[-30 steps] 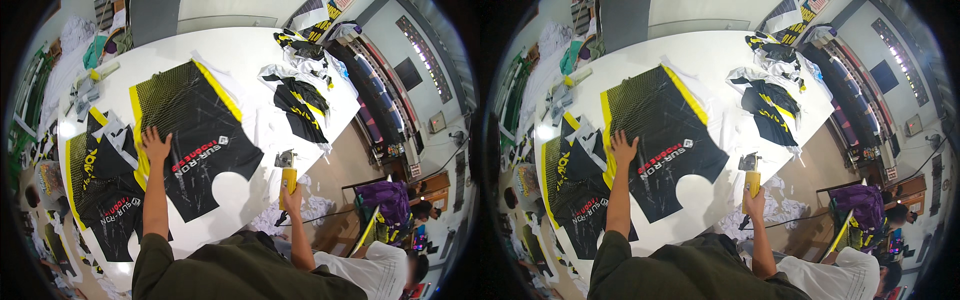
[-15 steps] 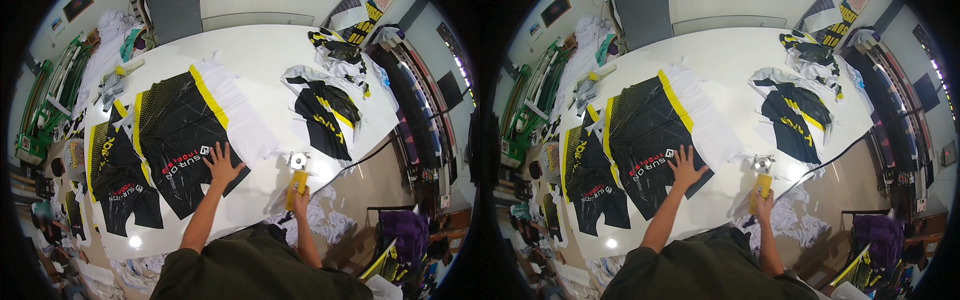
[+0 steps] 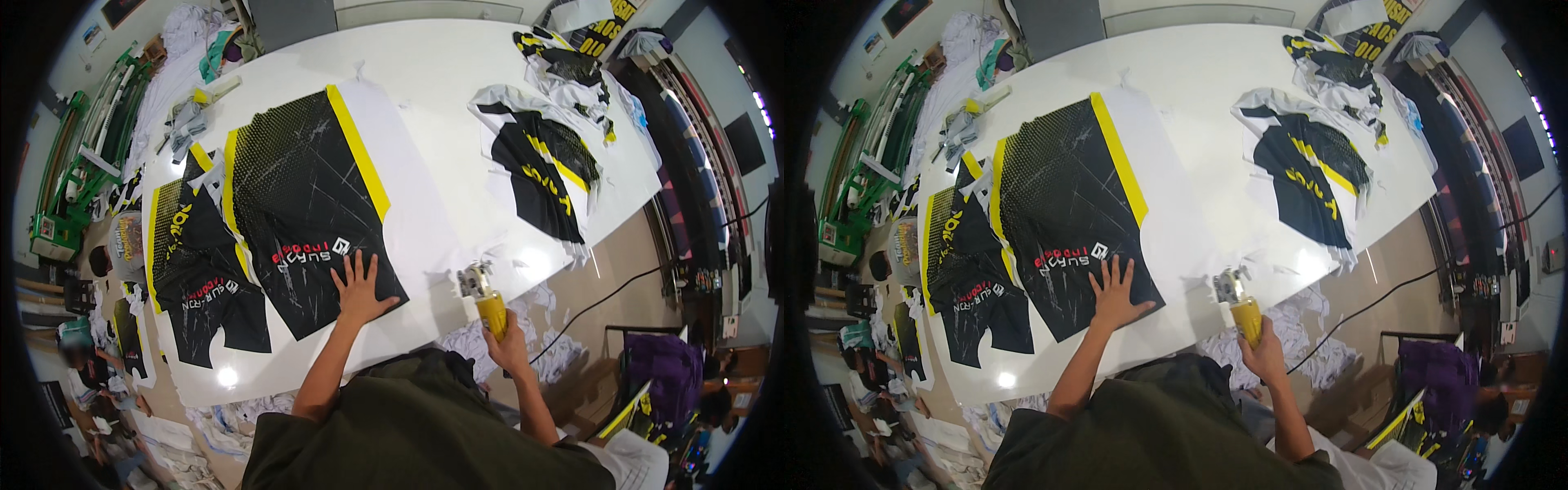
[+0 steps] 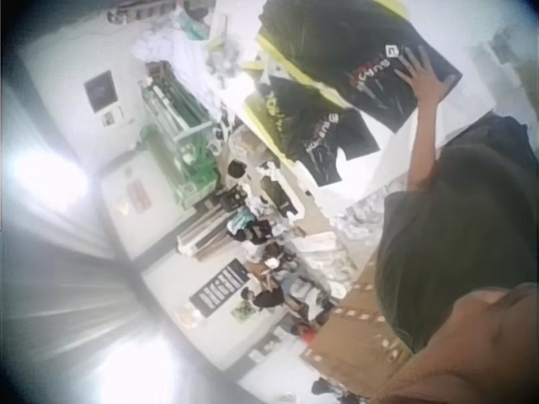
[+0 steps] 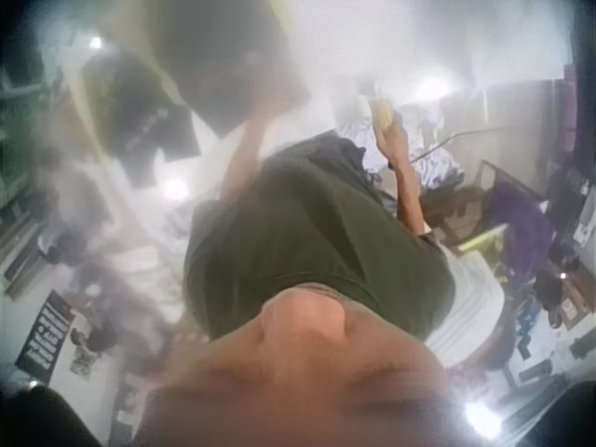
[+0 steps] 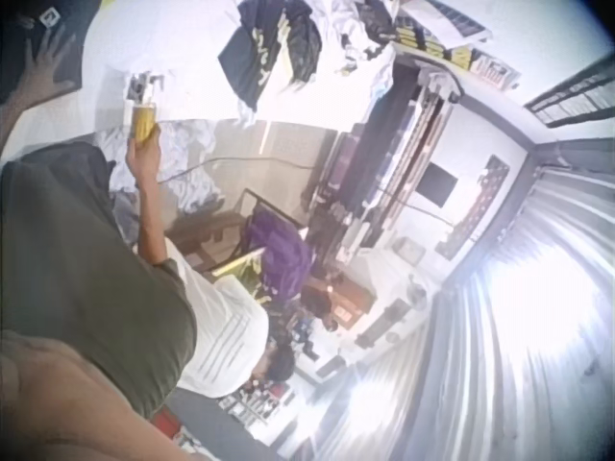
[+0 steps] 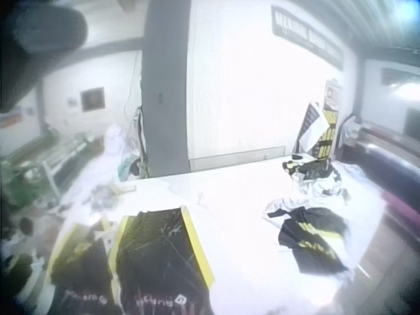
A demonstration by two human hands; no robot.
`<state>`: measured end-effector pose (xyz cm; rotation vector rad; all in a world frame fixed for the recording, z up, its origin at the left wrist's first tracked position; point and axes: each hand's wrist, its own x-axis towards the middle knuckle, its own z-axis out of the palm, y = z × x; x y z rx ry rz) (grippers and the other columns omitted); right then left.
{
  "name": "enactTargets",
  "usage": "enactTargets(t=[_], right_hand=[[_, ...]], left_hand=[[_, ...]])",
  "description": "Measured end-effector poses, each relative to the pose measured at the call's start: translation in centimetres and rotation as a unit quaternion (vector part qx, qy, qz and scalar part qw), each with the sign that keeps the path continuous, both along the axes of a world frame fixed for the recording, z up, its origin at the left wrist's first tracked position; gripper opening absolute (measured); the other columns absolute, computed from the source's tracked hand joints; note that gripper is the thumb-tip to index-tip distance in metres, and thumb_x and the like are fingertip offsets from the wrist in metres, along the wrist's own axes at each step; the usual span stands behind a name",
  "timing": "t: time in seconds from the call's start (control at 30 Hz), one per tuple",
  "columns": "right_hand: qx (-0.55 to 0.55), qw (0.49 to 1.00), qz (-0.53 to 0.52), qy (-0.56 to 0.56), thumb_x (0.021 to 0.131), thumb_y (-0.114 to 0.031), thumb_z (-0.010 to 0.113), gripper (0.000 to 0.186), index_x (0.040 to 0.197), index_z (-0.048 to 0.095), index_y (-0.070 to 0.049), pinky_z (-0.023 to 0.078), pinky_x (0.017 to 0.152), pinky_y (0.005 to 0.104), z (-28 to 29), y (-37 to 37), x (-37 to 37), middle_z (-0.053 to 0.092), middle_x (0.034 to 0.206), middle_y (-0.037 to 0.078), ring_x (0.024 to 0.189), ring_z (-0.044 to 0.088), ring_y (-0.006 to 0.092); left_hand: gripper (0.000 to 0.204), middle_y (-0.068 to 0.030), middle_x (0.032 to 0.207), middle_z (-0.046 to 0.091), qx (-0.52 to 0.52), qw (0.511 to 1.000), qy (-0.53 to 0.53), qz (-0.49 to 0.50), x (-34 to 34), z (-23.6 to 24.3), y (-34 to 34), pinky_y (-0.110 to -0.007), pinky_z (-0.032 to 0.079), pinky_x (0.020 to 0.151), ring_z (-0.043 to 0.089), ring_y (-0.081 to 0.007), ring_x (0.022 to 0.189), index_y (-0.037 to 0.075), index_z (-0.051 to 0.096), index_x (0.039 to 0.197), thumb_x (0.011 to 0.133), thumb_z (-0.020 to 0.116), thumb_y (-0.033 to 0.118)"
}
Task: The person uses a yellow electric fabric cutter to cut black and yellow printed fabric pieces on a white table. They repeatedly position the fabric, cut along the edges, and move the cut pieces aside to continue the process.
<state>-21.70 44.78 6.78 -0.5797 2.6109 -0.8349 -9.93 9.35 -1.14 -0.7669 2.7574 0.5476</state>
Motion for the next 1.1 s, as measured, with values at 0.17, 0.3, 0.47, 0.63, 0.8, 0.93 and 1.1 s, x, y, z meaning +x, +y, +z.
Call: enactTargets(t=[0.17, 0.3, 0.47, 0.63, 0.8, 0.93, 1.1], right_hand=[[0.088, 0.992, 0.073, -0.057, 0.091, -0.028, 0.074, 0.061, 0.136, 0.047, 0.003, 0.055, 0.083, 0.0569, 2.1, -2.0, 4.8, 0.069, 0.109, 0.034, 0.097, 0.068, 0.0535], [0.107, 0.983, 0.141, -0.039, 0.093, -0.029, 0.073, 0.062, 0.137, 0.044, 0.004, 0.056, 0.082, 0.0552, 1.7, -2.4, 7.7, 0.066, 0.114, 0.032, 0.096, 0.068, 0.0525], [0.096, 0.987, 0.116, -0.053, 0.094, -0.027, 0.071, 0.059, 0.135, 0.042, 0.004, 0.055, 0.080, 0.0568, 0.7, -5.3, 9.3, 0.063, 0.117, 0.033, 0.099, 0.066, 0.0525], [0.072, 0.991, 0.099, -0.051, 0.095, -0.028, 0.072, 0.066, 0.142, 0.039, 0.005, 0.054, 0.082, 0.0568, -0.2, -7.2, 9.6, 0.064, 0.114, 0.037, 0.098, 0.065, 0.0553], [0.077, 0.991, 0.100, -0.041, 0.095, -0.027, 0.071, 0.059, 0.134, 0.039, 0.003, 0.054, 0.077, 0.0590, -0.3, -8.1, 9.7, 0.064, 0.111, 0.037, 0.094, 0.065, 0.0562], [0.087, 0.990, 0.100, -0.048, 0.094, -0.029, 0.073, 0.064, 0.138, 0.038, 0.003, 0.054, 0.081, 0.0576, -0.4, -8.7, 9.3, 0.064, 0.112, 0.038, 0.098, 0.065, 0.0564], [0.096, 0.989, 0.101, -0.057, 0.094, -0.027, 0.071, 0.057, 0.131, 0.039, 0.002, 0.053, 0.080, 0.0585, 0.0, -9.9, 8.9, 0.064, 0.109, 0.038, 0.096, 0.064, 0.0569]], left_hand=[[0.127, -0.0244, 0.174, 0.008, -0.022, 1.000, 0.005, 0.008, 3.3, -0.6, -1.1, -0.075, 0.001, 0.121, 0.003, -0.0499, 0.159, 0.010, 0.019, 0.168, 0.075, 0.070, 0.081], [0.121, -0.0251, 0.173, 0.013, -0.015, 0.999, 0.044, 0.020, 5.3, -1.5, -0.4, -0.073, 0.001, 0.122, 0.008, -0.0488, 0.159, 0.008, 0.027, 0.166, 0.077, 0.073, 0.074], [0.120, -0.0246, 0.173, 0.014, -0.011, 0.997, 0.071, 0.028, 6.0, -1.4, -0.4, -0.072, 0.001, 0.123, 0.008, -0.0474, 0.160, 0.007, 0.029, 0.165, 0.076, 0.075, 0.071], [0.119, -0.0232, 0.173, 0.014, -0.008, 0.998, 0.061, 0.026, 6.7, -1.1, -0.5, -0.069, 0.001, 0.124, 0.007, -0.0446, 0.161, 0.007, 0.029, 0.165, 0.075, 0.079, 0.067], [0.119, -0.0223, 0.173, 0.015, -0.001, 0.998, 0.061, 0.029, 6.7, -1.0, -0.7, -0.068, 0.001, 0.125, 0.007, -0.0436, 0.161, 0.008, 0.029, 0.165, 0.075, 0.081, 0.065], [0.119, -0.0218, 0.174, 0.015, 0.007, 0.998, 0.058, 0.032, 6.7, -0.9, -0.6, -0.067, 0.001, 0.125, 0.007, -0.0432, 0.161, 0.008, 0.029, 0.165, 0.075, 0.081, 0.064], [0.118, -0.0216, 0.174, 0.015, 0.004, 0.997, 0.067, 0.032, 6.7, -0.8, -0.7, -0.067, 0.002, 0.126, 0.008, -0.0425, 0.161, 0.008, 0.030, 0.165, 0.075, 0.081, 0.064]])
